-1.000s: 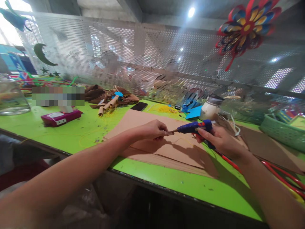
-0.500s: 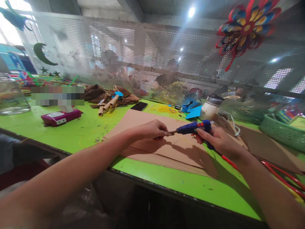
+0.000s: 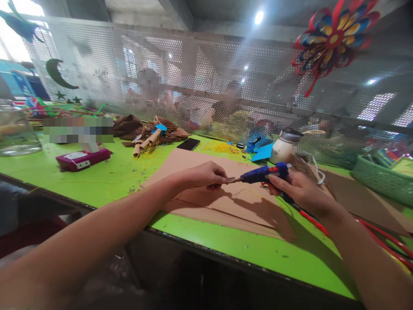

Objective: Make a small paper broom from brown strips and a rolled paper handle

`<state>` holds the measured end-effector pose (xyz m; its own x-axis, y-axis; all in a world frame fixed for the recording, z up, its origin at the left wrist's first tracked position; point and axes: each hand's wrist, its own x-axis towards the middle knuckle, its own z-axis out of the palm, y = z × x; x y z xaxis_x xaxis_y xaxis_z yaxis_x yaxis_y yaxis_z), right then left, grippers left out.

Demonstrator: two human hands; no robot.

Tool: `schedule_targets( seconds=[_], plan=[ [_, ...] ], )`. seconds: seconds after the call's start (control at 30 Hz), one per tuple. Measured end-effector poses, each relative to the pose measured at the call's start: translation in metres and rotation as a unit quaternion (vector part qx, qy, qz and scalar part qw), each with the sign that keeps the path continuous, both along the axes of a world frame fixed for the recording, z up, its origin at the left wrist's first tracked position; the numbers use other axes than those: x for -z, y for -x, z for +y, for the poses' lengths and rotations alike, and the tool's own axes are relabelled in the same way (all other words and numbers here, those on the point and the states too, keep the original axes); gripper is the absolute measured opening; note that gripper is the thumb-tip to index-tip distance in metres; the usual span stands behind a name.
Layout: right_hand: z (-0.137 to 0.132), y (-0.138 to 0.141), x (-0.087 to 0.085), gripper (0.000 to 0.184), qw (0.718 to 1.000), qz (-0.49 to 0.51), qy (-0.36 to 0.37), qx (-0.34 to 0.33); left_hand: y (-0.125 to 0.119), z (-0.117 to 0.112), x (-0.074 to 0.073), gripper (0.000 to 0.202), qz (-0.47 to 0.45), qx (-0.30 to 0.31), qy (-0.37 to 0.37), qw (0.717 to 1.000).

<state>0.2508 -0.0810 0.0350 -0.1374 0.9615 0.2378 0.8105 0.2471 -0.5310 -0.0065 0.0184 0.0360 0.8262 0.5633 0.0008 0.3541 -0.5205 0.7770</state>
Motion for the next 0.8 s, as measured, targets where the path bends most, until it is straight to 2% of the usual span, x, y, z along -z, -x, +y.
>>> schedule_targets(
  seconds=[0.23,0.47,0.63,0.8],
  plan=[
    [0.0010,0.0022,-0.0002,0.045,1.000,0.010,0.001,0.016,-0.0010,0.0059,0.0041,0.032,0.007,0.012,-0.011,1.000],
    [0.0009,-0.0028,0.0004,0.045,1.000,0.016,0.000,0.006,0.0004,0.0021,-0.0005,0.033,0.010,-0.008,-0.006,1.000],
    [0.0017,0.0046,0.0016,0.045,0.996,0.081,0.027,-0.006,0.0000,-0.0010,-0.0014,0.031,-0.007,0.000,0.031,0.999],
    [0.0047,0.0010,0.0068,0.046,0.990,0.133,0.041,0.005,0.0004,0.0014,-0.0002,0.030,-0.018,0.005,0.018,1.000]
  ],
)
